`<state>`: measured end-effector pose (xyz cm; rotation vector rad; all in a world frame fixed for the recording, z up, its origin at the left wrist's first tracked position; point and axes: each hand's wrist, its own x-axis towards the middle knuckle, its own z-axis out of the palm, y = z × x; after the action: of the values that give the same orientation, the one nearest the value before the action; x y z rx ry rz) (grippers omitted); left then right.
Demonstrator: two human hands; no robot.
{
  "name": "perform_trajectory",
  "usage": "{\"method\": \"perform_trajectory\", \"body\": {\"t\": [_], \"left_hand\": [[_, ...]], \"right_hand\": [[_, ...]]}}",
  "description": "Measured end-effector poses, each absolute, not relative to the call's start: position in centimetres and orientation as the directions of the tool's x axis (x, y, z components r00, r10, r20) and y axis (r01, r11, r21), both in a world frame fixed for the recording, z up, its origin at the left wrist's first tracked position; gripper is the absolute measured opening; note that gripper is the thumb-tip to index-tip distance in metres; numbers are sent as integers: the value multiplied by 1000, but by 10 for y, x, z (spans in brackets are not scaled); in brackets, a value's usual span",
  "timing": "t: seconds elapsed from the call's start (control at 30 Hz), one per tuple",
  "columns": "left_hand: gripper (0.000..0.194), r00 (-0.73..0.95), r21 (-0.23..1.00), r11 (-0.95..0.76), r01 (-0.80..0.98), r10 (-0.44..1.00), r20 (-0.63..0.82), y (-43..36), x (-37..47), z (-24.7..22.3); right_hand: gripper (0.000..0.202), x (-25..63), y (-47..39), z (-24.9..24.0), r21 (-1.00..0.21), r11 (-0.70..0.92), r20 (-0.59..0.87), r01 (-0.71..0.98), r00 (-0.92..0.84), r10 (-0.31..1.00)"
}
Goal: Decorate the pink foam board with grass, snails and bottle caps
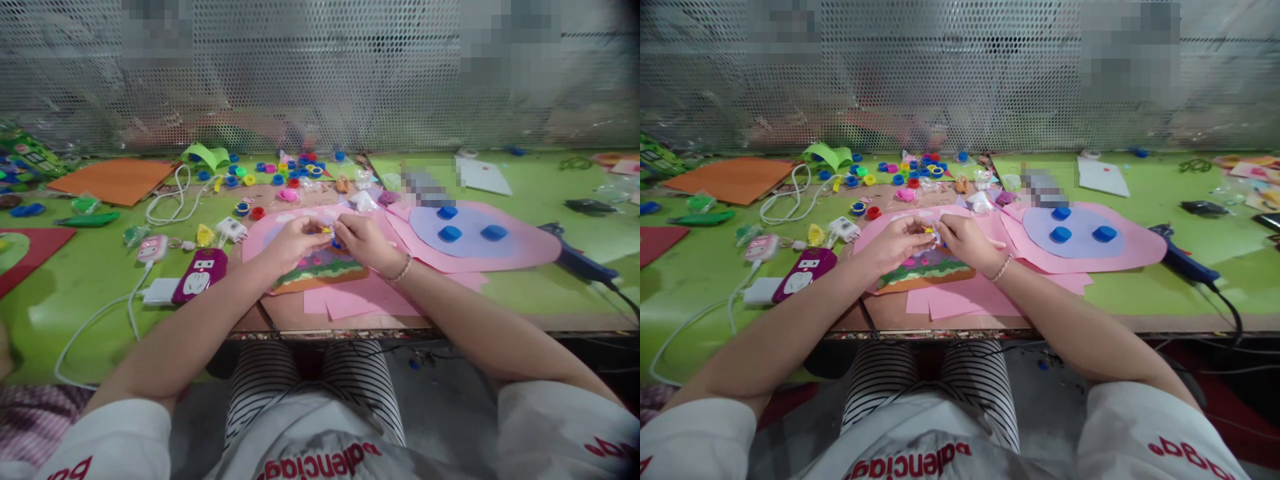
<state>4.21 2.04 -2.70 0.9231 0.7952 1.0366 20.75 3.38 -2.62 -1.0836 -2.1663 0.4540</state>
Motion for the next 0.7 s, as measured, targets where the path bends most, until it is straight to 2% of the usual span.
{"method": "perform_trajectory", "body": {"t": [0.7], "left_hand": [[25, 315, 913, 212, -349, 944, -99, 19, 41, -26]], "right_hand": [[36, 208, 34, -26, -533, 623, 445, 572, -437, 782]]}}
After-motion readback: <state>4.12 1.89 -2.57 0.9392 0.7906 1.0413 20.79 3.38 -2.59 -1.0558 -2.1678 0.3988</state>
